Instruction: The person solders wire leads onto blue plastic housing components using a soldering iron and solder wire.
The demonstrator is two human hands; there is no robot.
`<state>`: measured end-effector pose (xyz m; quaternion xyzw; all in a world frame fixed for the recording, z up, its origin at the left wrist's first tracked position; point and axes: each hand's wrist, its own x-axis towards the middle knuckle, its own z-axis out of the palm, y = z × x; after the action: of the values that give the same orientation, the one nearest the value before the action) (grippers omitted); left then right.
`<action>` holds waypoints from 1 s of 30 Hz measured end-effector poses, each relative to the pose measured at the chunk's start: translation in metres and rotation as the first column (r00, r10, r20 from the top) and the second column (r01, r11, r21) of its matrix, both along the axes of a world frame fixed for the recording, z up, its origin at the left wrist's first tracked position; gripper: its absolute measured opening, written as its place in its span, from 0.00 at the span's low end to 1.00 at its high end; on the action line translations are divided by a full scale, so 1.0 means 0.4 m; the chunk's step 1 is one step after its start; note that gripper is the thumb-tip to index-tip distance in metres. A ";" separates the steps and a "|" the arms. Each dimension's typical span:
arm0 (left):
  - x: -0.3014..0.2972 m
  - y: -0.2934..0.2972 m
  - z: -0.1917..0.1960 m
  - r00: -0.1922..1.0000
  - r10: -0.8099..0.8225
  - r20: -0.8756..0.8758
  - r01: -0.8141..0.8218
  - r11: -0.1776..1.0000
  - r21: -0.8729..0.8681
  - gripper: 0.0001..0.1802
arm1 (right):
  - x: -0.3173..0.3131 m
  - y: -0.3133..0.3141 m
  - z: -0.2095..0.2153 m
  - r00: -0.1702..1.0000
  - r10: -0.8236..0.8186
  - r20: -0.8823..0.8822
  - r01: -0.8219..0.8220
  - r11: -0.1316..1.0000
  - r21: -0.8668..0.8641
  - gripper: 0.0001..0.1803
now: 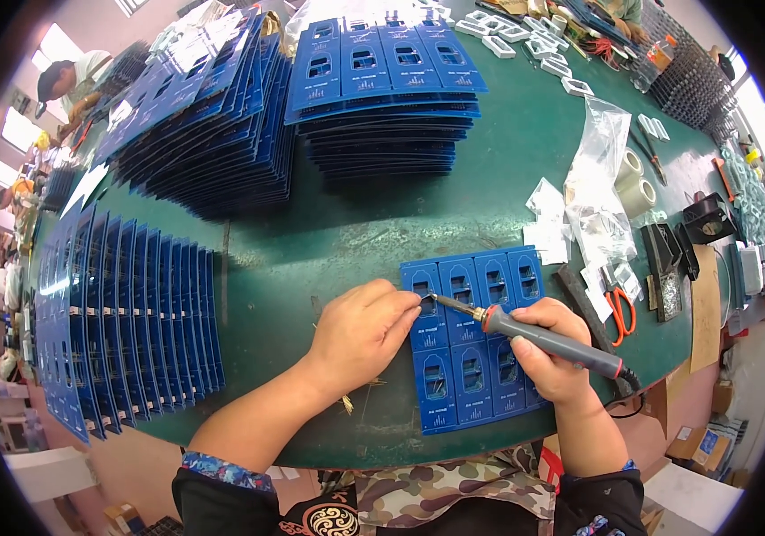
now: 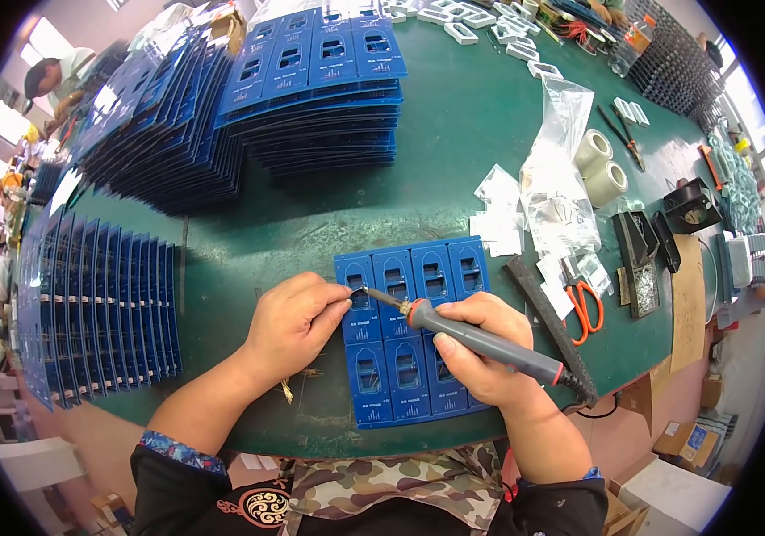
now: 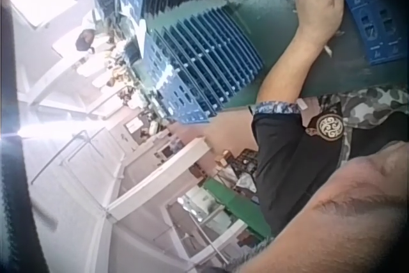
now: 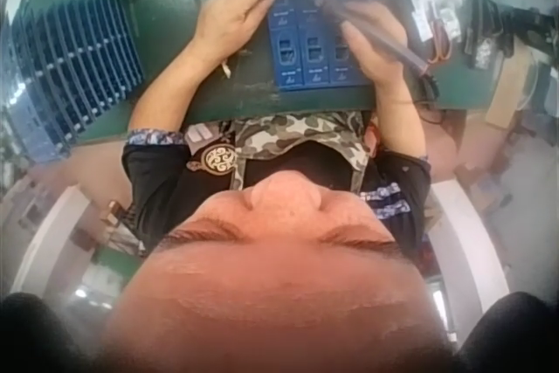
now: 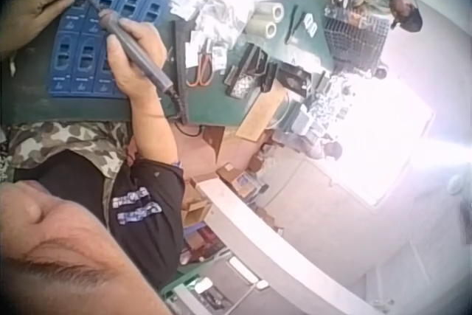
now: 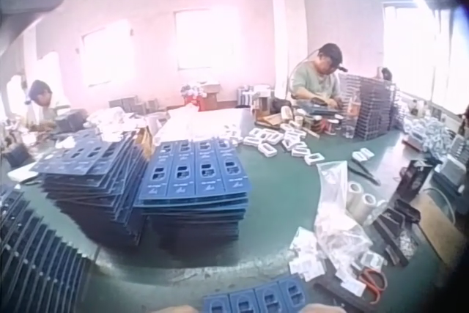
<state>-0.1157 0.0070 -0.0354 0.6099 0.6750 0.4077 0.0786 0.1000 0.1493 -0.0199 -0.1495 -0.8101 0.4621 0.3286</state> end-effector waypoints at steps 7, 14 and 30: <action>0.000 0.000 -0.002 1.000 0.004 -0.024 -0.004 1.000 -0.004 0.05 | -0.003 -0.001 0.002 1.000 0.007 -0.005 -0.006 0.999 0.043 0.12; 0.004 0.001 -0.002 1.000 0.009 -0.030 -0.009 1.000 -0.007 0.05 | -0.002 -0.004 0.002 1.000 0.007 0.004 -0.007 0.999 0.045 0.12; 0.003 -0.009 0.021 0.999 0.035 0.027 -0.038 0.994 0.101 0.08 | 0.024 -0.011 -0.024 0.982 -0.169 -0.089 0.143 0.959 -0.246 0.12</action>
<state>-0.1146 0.0033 -0.0271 0.5954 0.6634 0.4506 0.0486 0.1097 0.1450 -0.0296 -0.2259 -0.7152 0.5362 0.3873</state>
